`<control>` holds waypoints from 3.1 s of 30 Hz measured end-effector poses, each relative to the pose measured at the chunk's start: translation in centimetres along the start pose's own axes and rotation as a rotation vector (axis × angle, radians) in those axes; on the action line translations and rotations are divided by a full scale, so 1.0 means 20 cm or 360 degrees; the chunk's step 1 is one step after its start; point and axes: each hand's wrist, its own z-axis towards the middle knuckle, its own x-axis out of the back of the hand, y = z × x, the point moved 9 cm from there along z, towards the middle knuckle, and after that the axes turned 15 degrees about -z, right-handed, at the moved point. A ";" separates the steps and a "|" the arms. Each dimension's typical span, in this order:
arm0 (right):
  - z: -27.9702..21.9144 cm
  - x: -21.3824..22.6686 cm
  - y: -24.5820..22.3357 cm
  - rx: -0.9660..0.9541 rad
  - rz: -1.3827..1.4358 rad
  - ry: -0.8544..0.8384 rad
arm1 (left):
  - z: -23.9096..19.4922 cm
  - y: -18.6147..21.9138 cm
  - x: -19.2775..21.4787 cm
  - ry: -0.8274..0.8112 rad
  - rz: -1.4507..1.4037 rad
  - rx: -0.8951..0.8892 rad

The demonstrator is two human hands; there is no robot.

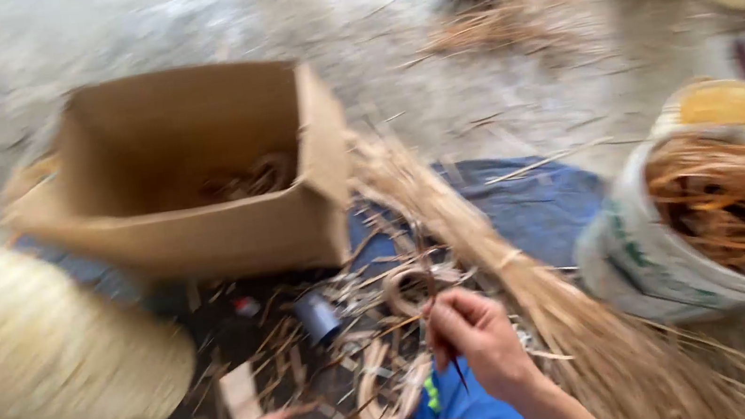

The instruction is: The person sits on the floor and wraps thin rattan strips tightly around a curved bamboo handle, winding the strip along the bend and tucking the ends to secure them. Finished wrapped handles and loose strips are visible around them, and they use scissors to trim a strip near the end.

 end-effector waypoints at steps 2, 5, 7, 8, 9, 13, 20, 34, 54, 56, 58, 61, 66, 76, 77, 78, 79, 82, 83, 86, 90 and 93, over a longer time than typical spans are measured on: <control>-0.13 -0.33 0.10 -0.0214 -0.0219 -0.0528 | 0.08 0.47 -0.10 0.0204 0.0020 -0.0009; -0.29 -0.49 0.16 -0.0418 -0.0544 -0.0930 | 0.00 0.72 -0.37 0.0076 -0.0539 -0.0047; -0.35 -0.52 0.20 -0.0460 -0.0563 -0.1075 | -0.03 0.65 -0.32 0.0144 -0.0645 -0.0065; -0.37 -0.51 0.21 -0.0482 -0.0577 -0.1147 | -0.03 0.62 -0.32 0.0139 -0.0734 -0.0092; -0.38 -0.50 0.23 -0.0496 -0.0581 -0.1179 | -0.05 0.63 -0.30 0.0171 -0.0744 -0.0087; -0.41 -0.37 0.34 -0.0625 -0.0735 -0.1289 | -0.09 0.65 -0.22 0.0320 -0.1013 0.0026; -0.41 -0.03 0.56 -0.0781 -0.1021 -0.1528 | -0.13 0.68 -0.03 0.0580 -0.1167 -0.0022; -0.56 -0.37 0.33 -0.0492 -0.0402 -0.1310 | -0.13 0.49 -0.33 0.0448 -0.0721 0.0179; -0.65 -0.21 0.41 -0.1058 -0.0106 -0.1437 | -0.20 0.49 -0.45 0.0283 -0.0636 0.0366; -0.55 -0.11 0.44 -0.0922 -0.0095 -0.1062 | -0.19 0.54 -0.50 0.0080 -0.0419 0.0255; -0.47 0.04 0.42 -0.0776 -0.0216 -0.0836 | -0.21 0.54 -0.55 -0.0032 -0.0421 0.0301; -0.35 0.28 0.29 -0.0463 -0.0503 -0.0442 | -0.23 0.54 -0.62 -0.0217 -0.0314 0.0367; -0.20 0.69 -0.13 -0.0116 -0.0961 -0.0182 | -0.24 0.50 -0.64 -0.0339 0.0231 0.0126; -0.15 0.74 -0.71 0.0604 -0.1882 0.0030 | -0.35 0.37 -0.04 0.0464 -0.0137 0.0109; -0.15 0.68 -0.75 0.0686 -0.1972 0.0037 | -0.37 0.37 0.00 0.0524 -0.0227 0.0072; -0.17 0.62 -0.77 0.0770 -0.2062 0.0044 | -0.38 0.36 -0.02 0.0535 -0.0232 0.0067; -0.19 0.56 -0.78 0.0859 -0.2149 0.0060 | -0.38 0.35 -0.05 0.0473 -0.0186 0.0116; -0.24 0.40 -0.72 0.1128 -0.2405 0.0116 | -0.34 0.45 -0.29 0.0148 0.0031 0.0013; -0.27 0.32 -0.67 0.1212 -0.2488 0.0135 | -0.33 0.53 -0.43 -0.0125 0.0206 -0.0119; -0.39 0.09 -0.28 0.0824 -0.1584 -0.0501 | -0.28 0.62 -0.68 -0.0435 0.0293 -0.0245; -0.52 0.02 -0.11 0.0462 -0.1419 -0.0835 | -0.31 0.65 -0.80 -0.0680 0.0395 -0.0377; -0.60 0.05 0.02 0.0212 -0.1342 -0.1037 | -0.28 0.52 -0.77 -0.0563 0.0220 0.0042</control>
